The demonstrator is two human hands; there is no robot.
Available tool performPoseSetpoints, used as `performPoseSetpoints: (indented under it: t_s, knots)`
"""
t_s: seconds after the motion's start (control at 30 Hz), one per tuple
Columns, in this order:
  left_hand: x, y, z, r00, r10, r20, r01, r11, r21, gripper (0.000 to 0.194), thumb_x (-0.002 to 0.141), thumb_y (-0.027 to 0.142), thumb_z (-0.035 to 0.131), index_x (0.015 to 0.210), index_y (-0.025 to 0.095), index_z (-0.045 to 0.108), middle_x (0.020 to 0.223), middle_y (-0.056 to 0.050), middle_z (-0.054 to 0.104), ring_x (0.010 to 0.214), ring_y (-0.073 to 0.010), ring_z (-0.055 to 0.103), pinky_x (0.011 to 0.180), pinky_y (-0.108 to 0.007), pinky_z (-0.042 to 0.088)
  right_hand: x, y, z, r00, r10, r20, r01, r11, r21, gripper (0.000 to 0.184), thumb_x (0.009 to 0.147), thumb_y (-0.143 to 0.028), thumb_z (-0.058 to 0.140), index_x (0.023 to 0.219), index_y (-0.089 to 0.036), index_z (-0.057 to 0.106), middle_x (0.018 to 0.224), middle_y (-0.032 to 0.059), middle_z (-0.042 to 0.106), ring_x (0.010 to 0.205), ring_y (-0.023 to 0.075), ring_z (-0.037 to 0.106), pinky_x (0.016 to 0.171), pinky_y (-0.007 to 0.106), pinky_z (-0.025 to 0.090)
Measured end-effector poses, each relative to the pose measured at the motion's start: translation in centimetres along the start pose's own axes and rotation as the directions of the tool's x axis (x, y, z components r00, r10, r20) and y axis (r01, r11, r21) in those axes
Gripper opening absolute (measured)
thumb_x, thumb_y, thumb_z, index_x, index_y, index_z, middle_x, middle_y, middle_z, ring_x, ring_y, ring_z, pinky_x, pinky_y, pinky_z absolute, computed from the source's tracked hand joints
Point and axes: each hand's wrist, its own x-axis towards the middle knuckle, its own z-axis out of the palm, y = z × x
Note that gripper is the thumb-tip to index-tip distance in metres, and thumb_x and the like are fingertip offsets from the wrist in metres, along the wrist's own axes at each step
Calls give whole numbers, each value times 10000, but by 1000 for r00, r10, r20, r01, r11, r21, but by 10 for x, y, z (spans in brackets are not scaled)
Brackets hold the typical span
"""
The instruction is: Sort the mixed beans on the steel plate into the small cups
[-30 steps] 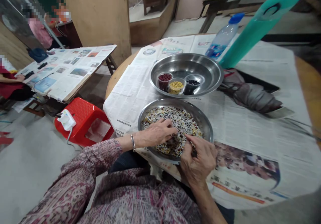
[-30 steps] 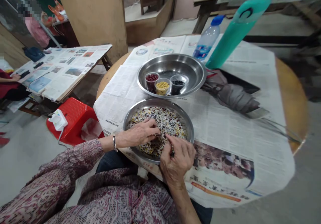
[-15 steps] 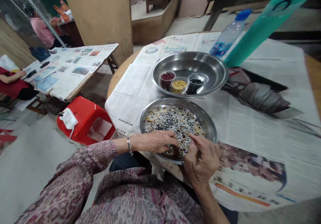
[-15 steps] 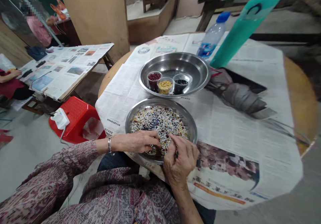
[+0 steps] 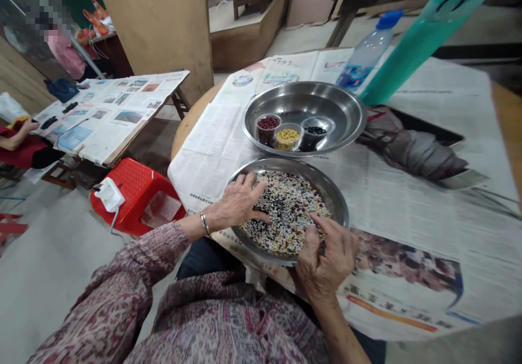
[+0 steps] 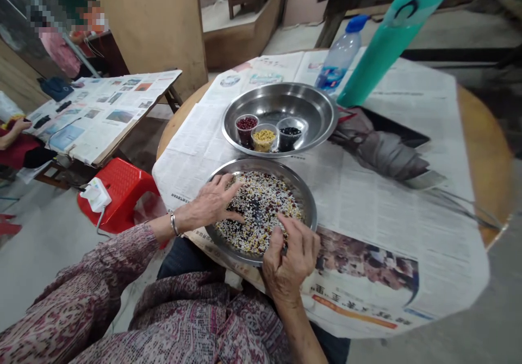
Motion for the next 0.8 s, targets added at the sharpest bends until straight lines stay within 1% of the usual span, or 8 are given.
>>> performPoseSetpoints:
  t_s: [0.07, 0.13, 0.2, 0.3, 0.43, 0.5, 0.63, 0.8]
  knots:
    - [-12, 0, 1, 996, 1, 89, 3, 999, -51, 614, 815, 490, 727, 1283, 171, 491, 1240, -136, 503, 1099, -286, 507, 872, -389, 498, 0, 0, 0, 1000, 7, 4, -7, 1000, 0, 242, 909, -210, 536, 1108, -161, 665, 1036, 113, 697, 999, 223, 630, 910, 417, 480]
    - [-18, 4, 6, 990, 40, 136, -18, 987, -158, 334, 906, 292, 635, 1205, 177, 544, 1140, -98, 545, 1003, -222, 554, 852, -343, 498, 0, 0, 0, 1000, 6, 5, -6, 1000, 1, 237, 909, -215, 537, 1100, -161, 667, 1033, 113, 695, 997, 222, 628, 913, 416, 476]
    - [-17, 12, 15, 987, 99, 124, -58, 952, -302, 193, 938, 143, 521, 1117, 172, 586, 1062, -66, 583, 943, -173, 582, 864, -306, 495, 0, 0, 0, 1000, -1, 5, 1, 1000, -1, 231, 910, -220, 537, 1093, -160, 666, 1025, 111, 693, 993, 220, 626, 913, 413, 474]
    - [0, 26, 27, 977, 202, 63, -152, 879, -452, 161, 938, 98, 487, 1024, 160, 608, 997, -40, 635, 943, -146, 602, 899, -273, 487, 0, 0, 0, 1000, -7, -2, 7, 1000, -4, 224, 910, -217, 537, 1085, -159, 665, 1013, 109, 692, 985, 217, 626, 905, 406, 476]
    - [27, 36, 26, 934, 356, -17, -337, 865, -373, 212, 964, 105, 446, 1100, 143, 605, 1127, -76, 629, 1074, -160, 566, 1008, -297, 440, -1, 0, 0, 1000, 10, -2, -10, 1000, -12, 237, 912, -217, 536, 1101, -156, 666, 1032, 118, 690, 997, 221, 626, 910, 410, 477]
    - [34, 33, 19, 921, 388, -38, -382, 882, -275, 249, 956, 170, 514, 1195, 161, 583, 1265, -89, 579, 1180, -202, 507, 1056, -353, 408, -1, 0, 0, 1000, 17, 3, -17, 1000, -10, 247, 914, -219, 532, 1115, -158, 662, 1044, 119, 689, 1004, 223, 627, 919, 415, 476]
    - [29, 18, 8, 973, 230, -1, -228, 965, -128, 461, 854, 381, 703, 1259, 207, 570, 1377, -114, 480, 1242, -314, 440, 1009, -458, 424, 0, -1, 1, 1000, 4, 0, -4, 1000, 4, 255, 908, -199, 536, 1126, -160, 661, 1042, 118, 693, 1006, 224, 630, 918, 415, 479]
    - [11, 0, 5, 970, 212, 122, -173, 947, -270, 175, 950, 165, 526, 1066, 161, 656, 1074, -76, 614, 1006, -185, 578, 934, -315, 454, 0, 0, 1, 1000, 7, -4, -7, 1000, -4, 239, 904, -206, 543, 1101, -163, 671, 1026, 112, 699, 993, 226, 635, 907, 420, 481]
